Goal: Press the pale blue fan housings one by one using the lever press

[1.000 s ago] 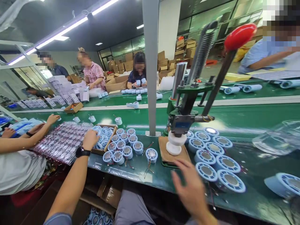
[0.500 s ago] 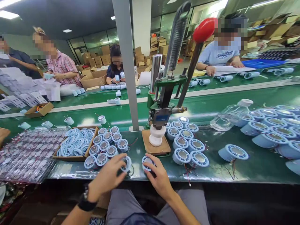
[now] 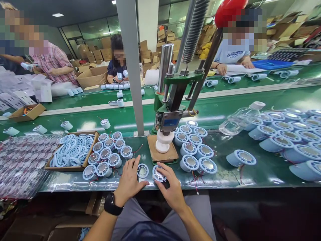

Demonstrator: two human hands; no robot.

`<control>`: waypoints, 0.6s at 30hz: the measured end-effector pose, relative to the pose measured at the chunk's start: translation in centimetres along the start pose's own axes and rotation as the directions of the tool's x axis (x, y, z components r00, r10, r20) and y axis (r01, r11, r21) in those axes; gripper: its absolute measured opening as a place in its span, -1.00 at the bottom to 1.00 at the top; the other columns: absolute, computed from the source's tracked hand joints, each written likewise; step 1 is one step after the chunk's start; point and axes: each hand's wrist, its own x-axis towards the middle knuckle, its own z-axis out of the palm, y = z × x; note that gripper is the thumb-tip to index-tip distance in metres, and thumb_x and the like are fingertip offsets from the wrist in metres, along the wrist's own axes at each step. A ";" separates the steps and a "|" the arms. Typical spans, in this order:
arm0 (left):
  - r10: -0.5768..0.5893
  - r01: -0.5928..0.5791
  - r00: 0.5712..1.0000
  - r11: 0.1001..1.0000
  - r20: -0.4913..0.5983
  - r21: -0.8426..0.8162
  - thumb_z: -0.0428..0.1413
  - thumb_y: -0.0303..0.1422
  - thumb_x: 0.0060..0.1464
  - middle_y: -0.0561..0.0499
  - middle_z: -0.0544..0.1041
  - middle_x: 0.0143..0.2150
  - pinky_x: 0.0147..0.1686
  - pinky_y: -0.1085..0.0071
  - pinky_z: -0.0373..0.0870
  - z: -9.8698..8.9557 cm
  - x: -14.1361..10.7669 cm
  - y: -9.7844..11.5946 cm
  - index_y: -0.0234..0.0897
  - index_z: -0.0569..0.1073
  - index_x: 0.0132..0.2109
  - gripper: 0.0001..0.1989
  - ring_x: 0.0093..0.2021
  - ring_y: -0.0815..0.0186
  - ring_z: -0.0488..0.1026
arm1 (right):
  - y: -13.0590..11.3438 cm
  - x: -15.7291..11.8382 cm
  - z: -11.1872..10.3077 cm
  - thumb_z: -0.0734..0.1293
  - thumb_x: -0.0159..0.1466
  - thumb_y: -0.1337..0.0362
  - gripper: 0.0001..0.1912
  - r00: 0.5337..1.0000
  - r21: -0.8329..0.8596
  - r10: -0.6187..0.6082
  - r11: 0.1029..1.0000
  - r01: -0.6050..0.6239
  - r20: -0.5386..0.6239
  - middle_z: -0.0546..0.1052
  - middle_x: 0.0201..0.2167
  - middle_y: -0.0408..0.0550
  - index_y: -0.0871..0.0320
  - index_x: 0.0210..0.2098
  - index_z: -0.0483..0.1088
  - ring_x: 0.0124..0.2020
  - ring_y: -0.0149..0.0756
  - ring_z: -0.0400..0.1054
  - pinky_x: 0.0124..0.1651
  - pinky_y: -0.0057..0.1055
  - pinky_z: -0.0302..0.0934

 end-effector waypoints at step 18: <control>-0.005 -0.019 0.989 0.987 -0.146 -0.157 0.16 -0.27 0.16 -0.13 0.44 0.21 0.18 0.13 0.33 -0.8 0.3 1.2 -0.19 0.06 0.39 -0.27 0.16 0.11 0.39 | -0.4 -0.3 1.7 0.35 0.28 0.24 -0.50 0.994 -0.113 0.067 0.991 -0.076 -0.083 0.47 0.04 0.07 0.14 0.18 0.26 0.06 -0.19 0.41 0.06 -0.26 0.39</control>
